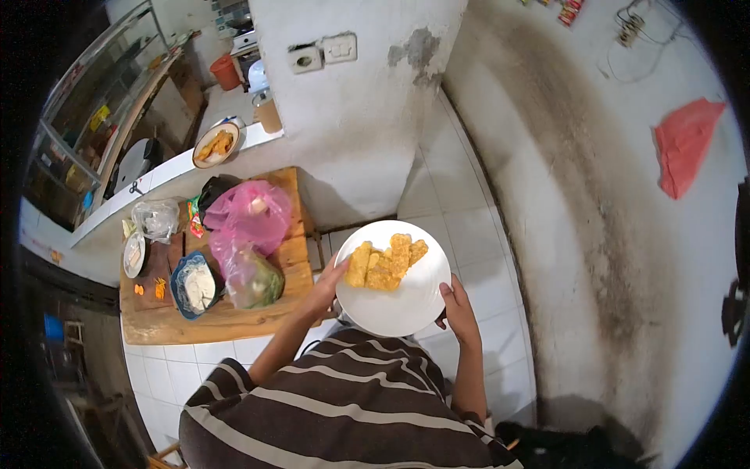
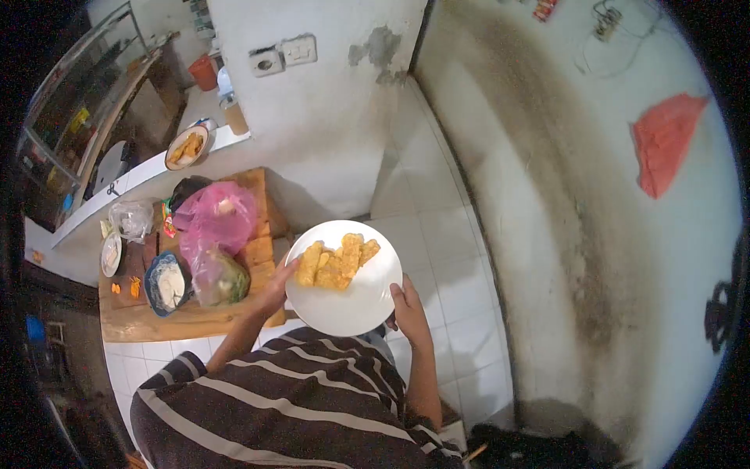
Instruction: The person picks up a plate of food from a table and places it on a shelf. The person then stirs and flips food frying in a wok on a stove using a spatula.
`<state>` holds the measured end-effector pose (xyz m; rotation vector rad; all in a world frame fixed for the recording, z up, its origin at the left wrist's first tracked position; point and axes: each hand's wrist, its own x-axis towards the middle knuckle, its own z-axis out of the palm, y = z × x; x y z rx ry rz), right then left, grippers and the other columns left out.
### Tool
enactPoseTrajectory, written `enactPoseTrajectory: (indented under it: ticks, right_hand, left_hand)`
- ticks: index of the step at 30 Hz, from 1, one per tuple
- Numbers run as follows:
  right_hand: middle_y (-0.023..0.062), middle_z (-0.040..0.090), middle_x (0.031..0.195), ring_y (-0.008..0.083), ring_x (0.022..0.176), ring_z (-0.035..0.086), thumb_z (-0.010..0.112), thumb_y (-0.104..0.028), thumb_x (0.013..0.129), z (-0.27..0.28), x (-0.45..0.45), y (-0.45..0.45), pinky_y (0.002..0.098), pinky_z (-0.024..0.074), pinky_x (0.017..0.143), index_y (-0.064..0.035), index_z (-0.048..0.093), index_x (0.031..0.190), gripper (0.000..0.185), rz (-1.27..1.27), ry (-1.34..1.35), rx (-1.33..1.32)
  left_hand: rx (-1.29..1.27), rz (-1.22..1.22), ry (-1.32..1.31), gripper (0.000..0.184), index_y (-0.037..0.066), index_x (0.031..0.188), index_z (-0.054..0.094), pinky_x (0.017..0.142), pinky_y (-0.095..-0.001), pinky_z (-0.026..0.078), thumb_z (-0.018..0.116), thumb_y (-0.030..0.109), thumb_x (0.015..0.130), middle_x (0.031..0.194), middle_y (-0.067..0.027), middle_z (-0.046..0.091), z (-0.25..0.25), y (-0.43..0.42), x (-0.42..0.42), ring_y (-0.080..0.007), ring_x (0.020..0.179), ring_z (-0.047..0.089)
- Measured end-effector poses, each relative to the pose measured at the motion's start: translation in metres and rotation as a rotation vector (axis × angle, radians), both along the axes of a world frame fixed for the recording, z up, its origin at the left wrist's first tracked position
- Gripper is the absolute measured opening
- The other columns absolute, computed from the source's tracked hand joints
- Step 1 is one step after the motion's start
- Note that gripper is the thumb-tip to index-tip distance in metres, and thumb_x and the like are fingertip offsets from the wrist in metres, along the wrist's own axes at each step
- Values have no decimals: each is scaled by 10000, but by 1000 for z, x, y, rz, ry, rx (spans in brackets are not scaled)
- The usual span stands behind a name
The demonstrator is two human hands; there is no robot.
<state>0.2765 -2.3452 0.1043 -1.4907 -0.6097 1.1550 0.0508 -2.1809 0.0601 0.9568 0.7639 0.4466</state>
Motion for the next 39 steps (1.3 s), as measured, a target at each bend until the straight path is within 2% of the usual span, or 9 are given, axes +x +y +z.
enactPoseTrajectory:
  ticks: [2,3,9,16,22,23,26,27,39]
  right_hand:
    - [7,496,625,62,377,398,359,-204,978,16,51,22,214,307,322,-44,439,1176,267,69,-21,8]
    - [11,499,632,63,383,403,360,-198,977,16,78,31,216,312,325,-40,437,1174,264,92,-23,13]
    - [18,511,684,60,426,423,366,-190,978,10,212,96,219,323,335,-38,426,1194,271,217,-28,36]
    - [8,529,751,58,500,443,405,-218,973,19,359,204,214,317,365,-56,412,1273,341,288,-15,-7]
    - [38,536,761,78,499,458,414,-193,966,13,480,299,228,327,343,-42,403,1294,361,234,-49,-48]
    - [40,537,764,80,502,460,415,-194,965,8,500,313,227,328,343,-40,406,1291,360,227,-62,-35]
    - [22,547,770,65,510,459,423,-212,960,16,557,373,216,313,356,-59,435,1269,345,286,-56,-37]
    - [12,551,772,57,513,457,426,-221,958,23,576,394,212,305,363,-69,449,1259,338,317,-47,-44]
    - [18,574,842,59,616,504,435,-254,955,38,765,730,204,372,405,-61,449,1252,354,807,-148,-113]
  left_hand:
    - [108,97,80,654,49,1421,223,1044,-310,267,423,444,939,1372,-121,377,-19,10,43,-195,1255,356]
    - [113,83,95,652,68,1424,223,1046,-318,268,410,461,939,1371,-133,375,17,8,69,-209,1262,352]
    - [107,136,113,686,69,1426,219,1059,-351,252,347,532,936,1385,-144,356,37,51,188,-232,1295,315]
    - [324,124,221,724,50,1413,255,1054,-383,263,253,590,931,1416,-155,315,7,153,315,-253,1307,292]
    - [158,233,274,734,33,1399,273,1022,-376,306,168,593,938,1378,-165,363,44,226,435,-239,1269,336]
    - [210,200,253,747,31,1362,322,914,-366,415,129,608,928,1255,-157,472,41,239,453,-223,1113,487]
    - [133,156,201,753,32,1307,375,720,-342,492,108,619,920,1074,-131,555,21,277,500,-200,870,573]
    - [129,197,116,749,33,1252,415,577,-312,489,98,623,916,932,-107,569,-2,289,518,-183,729,568]
    - [140,744,9,754,61,1375,249,525,-269,468,172,644,904,1069,-143,562,29,451,688,-158,656,591]
